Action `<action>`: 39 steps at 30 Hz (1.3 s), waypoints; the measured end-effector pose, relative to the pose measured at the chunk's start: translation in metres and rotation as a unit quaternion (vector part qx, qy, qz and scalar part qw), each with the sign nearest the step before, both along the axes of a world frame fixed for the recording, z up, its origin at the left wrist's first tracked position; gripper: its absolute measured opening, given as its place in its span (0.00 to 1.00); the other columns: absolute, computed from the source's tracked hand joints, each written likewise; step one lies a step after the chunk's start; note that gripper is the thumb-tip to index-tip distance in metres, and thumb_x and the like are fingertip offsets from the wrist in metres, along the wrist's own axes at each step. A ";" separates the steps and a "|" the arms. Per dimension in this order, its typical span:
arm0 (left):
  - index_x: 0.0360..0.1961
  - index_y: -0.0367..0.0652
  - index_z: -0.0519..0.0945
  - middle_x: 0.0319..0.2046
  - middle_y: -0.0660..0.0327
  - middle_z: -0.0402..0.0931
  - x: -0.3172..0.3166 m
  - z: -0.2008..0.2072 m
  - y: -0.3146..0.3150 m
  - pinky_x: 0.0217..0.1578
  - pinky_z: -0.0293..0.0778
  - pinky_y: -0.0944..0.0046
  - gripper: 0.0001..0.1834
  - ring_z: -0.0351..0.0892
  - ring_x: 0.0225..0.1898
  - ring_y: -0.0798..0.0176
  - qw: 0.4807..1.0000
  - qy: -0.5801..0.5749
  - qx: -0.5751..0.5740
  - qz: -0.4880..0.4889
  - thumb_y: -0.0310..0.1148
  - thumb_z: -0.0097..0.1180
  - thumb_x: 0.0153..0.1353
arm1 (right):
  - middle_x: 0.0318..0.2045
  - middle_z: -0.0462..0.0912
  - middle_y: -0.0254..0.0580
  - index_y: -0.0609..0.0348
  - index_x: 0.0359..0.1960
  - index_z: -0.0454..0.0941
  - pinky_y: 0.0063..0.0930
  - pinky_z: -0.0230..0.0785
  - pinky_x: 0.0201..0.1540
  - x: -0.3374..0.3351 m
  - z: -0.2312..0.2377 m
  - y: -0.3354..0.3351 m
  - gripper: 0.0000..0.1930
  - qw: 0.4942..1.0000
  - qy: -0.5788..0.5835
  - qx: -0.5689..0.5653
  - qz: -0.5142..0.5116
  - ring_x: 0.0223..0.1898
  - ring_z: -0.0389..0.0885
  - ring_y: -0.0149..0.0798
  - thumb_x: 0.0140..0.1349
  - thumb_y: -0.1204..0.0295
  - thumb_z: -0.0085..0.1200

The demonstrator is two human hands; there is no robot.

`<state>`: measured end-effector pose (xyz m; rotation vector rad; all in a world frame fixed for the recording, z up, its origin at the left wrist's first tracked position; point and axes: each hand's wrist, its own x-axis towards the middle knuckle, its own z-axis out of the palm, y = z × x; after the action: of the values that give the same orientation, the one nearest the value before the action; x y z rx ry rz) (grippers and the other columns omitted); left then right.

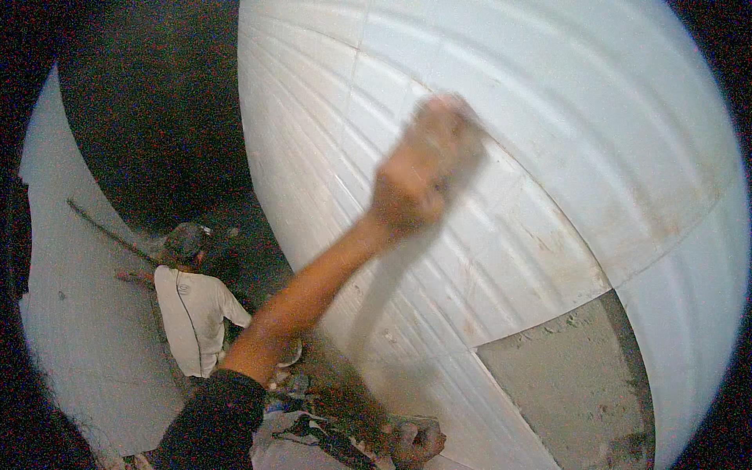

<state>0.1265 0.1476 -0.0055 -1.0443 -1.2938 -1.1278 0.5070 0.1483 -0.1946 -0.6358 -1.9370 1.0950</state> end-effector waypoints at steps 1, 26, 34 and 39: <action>0.65 0.34 0.75 0.67 0.44 0.70 -0.026 0.005 -0.016 0.69 0.67 0.49 0.31 0.66 0.71 0.41 1.000 0.014 0.017 0.022 0.18 0.46 0.57 | 0.15 0.78 0.38 0.64 0.29 0.73 0.26 0.68 0.18 0.002 0.001 -0.001 0.27 1.000 -0.006 0.022 0.004 0.15 0.77 0.30 0.70 0.48 0.55; 0.61 0.36 0.76 0.56 0.51 0.78 0.135 -0.313 -0.139 0.56 0.77 0.55 0.22 0.79 0.56 0.51 0.752 -0.535 -0.257 -0.288 0.27 0.51 0.67 | 0.37 0.76 0.47 0.70 0.50 0.68 0.35 0.73 0.43 -0.078 0.129 0.004 0.22 0.989 -0.024 0.095 -0.106 0.37 0.76 0.41 0.68 0.62 0.59; 0.57 0.33 0.79 0.41 0.52 0.80 0.148 -0.397 -0.163 0.44 0.76 0.54 0.21 0.78 0.40 0.56 0.660 -0.673 -0.202 -0.268 0.35 0.53 0.68 | 0.24 0.81 0.46 0.61 0.48 0.72 0.37 0.71 0.27 -0.243 0.328 -0.020 0.12 0.934 -0.162 0.317 0.002 0.21 0.80 0.40 0.76 0.64 0.50; 0.54 0.31 0.81 0.31 0.52 0.82 0.136 -0.435 -0.134 0.36 0.75 0.53 0.22 0.78 0.30 0.59 0.693 -0.668 -0.166 -0.216 0.40 0.55 0.69 | 0.24 0.81 0.55 0.59 0.47 0.71 0.43 0.70 0.29 -0.272 0.344 -0.020 0.14 0.882 -0.271 0.381 -0.054 0.21 0.81 0.51 0.76 0.60 0.50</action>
<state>0.2625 0.0138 -0.4402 -0.6835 -2.5326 -2.2800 0.2354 0.1287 0.1493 -0.6146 -2.5295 0.0004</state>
